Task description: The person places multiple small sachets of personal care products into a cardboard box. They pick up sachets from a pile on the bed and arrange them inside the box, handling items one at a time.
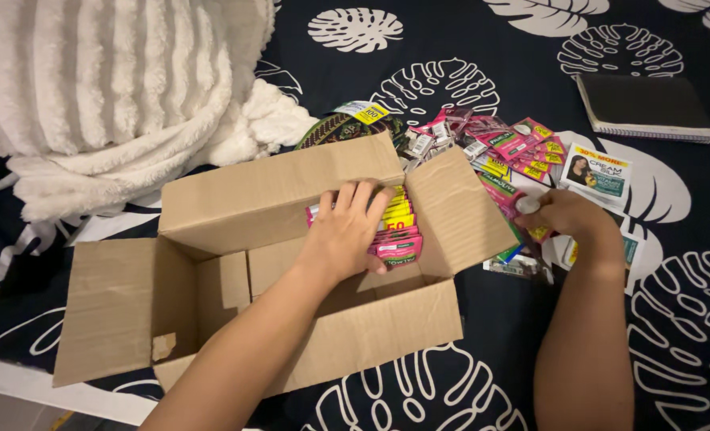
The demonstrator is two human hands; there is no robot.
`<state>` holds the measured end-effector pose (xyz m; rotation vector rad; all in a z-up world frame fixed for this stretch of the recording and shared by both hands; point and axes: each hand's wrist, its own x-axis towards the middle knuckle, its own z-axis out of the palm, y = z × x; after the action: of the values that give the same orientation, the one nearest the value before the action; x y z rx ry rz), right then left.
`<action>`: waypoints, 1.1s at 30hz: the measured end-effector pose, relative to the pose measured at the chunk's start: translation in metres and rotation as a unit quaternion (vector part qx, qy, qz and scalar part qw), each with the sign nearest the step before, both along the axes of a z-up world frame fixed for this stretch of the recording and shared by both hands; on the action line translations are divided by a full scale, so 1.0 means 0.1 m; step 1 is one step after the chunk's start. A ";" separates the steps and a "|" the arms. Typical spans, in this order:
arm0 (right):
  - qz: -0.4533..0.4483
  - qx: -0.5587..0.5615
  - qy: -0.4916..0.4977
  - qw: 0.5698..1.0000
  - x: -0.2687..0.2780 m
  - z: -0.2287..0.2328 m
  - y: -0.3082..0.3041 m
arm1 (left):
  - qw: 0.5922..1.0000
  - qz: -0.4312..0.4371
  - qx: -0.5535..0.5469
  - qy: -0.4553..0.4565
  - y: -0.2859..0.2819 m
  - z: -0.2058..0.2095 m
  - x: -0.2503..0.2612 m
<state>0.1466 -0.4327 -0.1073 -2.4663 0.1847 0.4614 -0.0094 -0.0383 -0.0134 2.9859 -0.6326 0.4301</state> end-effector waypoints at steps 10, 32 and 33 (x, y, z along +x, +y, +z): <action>-0.109 0.136 -0.287 0.942 -0.38 0.57 0.20 | 0.999 -0.027 -0.042 0.010 0.01 0.01 0.02; -0.076 0.049 -0.418 0.904 -0.26 0.32 0.38 | 0.978 -0.183 -0.072 -0.065 0.01 -0.27 0.12; -0.068 0.035 -0.423 0.903 -0.25 0.30 0.40 | 0.979 -0.185 -0.066 -0.056 0.01 -0.26 0.11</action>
<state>0.1218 -0.3927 -0.0777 -2.3311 -0.0265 -0.6612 0.0018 -0.0372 -0.0393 2.6498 -1.0975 0.5846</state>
